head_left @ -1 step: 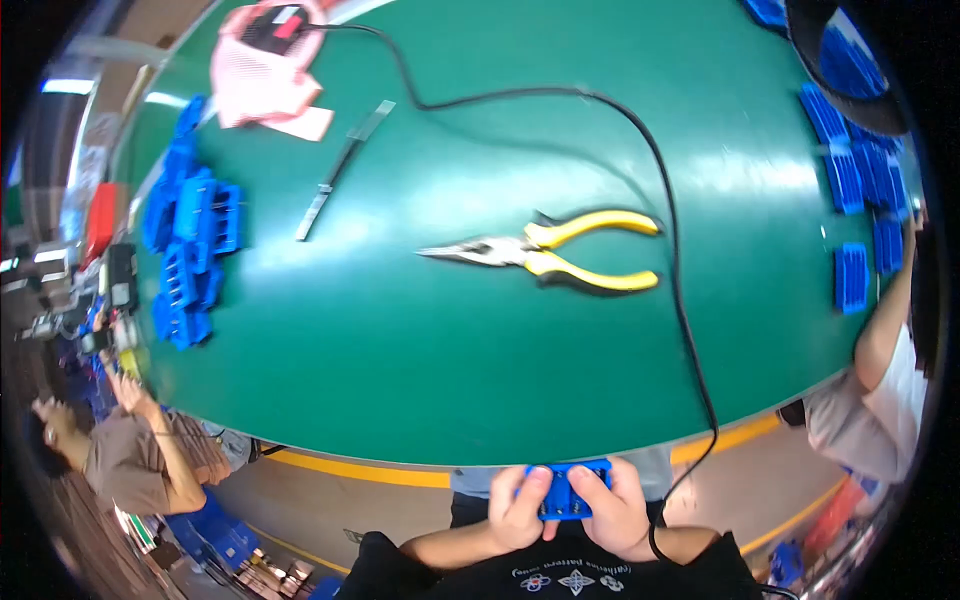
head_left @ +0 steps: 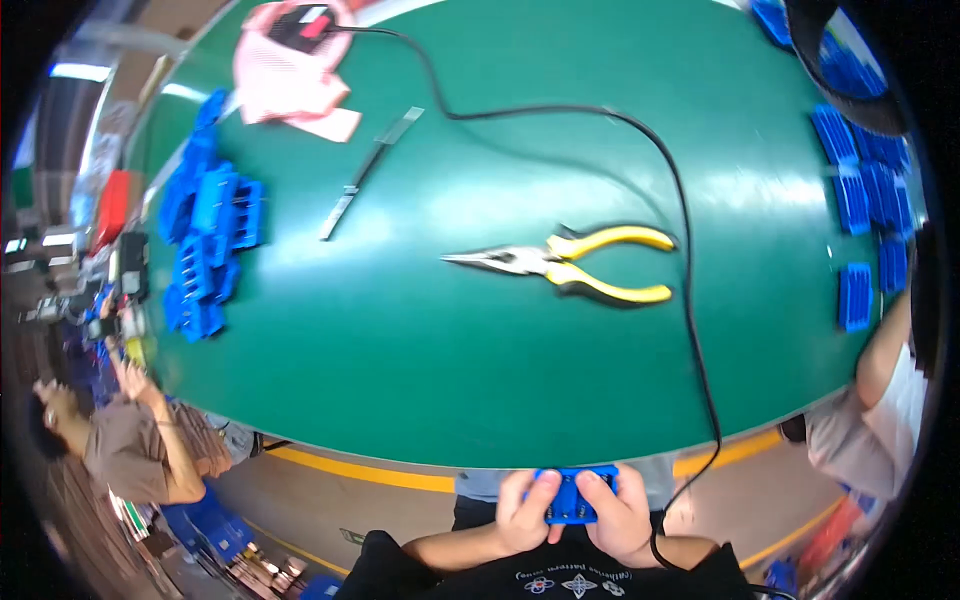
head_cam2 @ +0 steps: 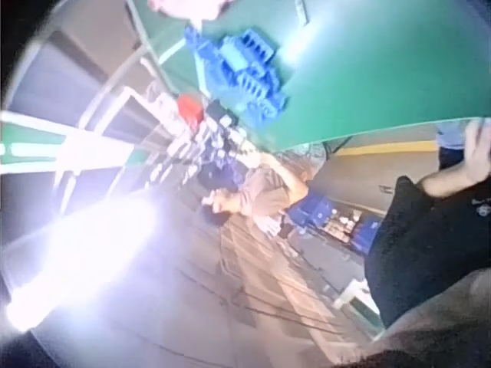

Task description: Assembling small blue plastic components using needle-nose pliers at a factory workbench.

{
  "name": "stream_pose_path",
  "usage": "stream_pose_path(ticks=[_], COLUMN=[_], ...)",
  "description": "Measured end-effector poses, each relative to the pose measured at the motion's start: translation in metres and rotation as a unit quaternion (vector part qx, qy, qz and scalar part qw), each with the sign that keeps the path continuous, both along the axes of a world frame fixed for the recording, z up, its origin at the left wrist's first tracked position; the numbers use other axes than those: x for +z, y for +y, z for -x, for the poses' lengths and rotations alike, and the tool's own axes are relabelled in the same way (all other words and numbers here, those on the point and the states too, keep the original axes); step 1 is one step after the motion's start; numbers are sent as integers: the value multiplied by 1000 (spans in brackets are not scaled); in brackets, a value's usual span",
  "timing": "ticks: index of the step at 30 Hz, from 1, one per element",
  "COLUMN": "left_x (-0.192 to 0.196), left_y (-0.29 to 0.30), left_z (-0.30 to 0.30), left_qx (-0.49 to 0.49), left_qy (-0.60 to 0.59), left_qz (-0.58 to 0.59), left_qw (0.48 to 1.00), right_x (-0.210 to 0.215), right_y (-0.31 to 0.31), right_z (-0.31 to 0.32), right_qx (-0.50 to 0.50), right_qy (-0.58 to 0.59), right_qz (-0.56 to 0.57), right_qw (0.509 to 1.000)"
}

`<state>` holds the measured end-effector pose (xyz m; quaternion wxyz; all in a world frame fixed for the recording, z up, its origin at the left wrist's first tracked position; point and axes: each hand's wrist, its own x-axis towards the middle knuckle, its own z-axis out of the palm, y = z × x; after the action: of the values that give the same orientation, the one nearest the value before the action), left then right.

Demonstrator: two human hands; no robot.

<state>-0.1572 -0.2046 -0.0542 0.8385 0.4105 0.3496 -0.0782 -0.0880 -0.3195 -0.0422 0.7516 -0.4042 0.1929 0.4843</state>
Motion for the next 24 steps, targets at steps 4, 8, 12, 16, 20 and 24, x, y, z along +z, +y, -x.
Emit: stream_pose_path(ticks=[4,8,12,16,20,24], left_x=[-8,-16,-35,-12,28,40], left_y=[-5,-1,22,82,168,274], left_z=[0,4,11,43,83,90], left_qx=[-14,-25,-107,-140,126,336], left_qy=[-37,-80,-165,-236,-146,-27], left_qz=[-14,-43,-228,-336,-529,-542], left_qw=[999,996,954,901,826,770], right_x=[-9,-24,-42,-50,-75,-47], right_y=[-6,-5,-21,-86,-164,-189], right_z=[8,12,10,-23,-43,-67], right_qx=[-24,-41,67,208,-101,-300], right_qy=[-33,-51,-190,-282,-519,-595], right_qz=[-3,-10,-23,24,407,245], right_qw=[999,998,979,936,745,704])
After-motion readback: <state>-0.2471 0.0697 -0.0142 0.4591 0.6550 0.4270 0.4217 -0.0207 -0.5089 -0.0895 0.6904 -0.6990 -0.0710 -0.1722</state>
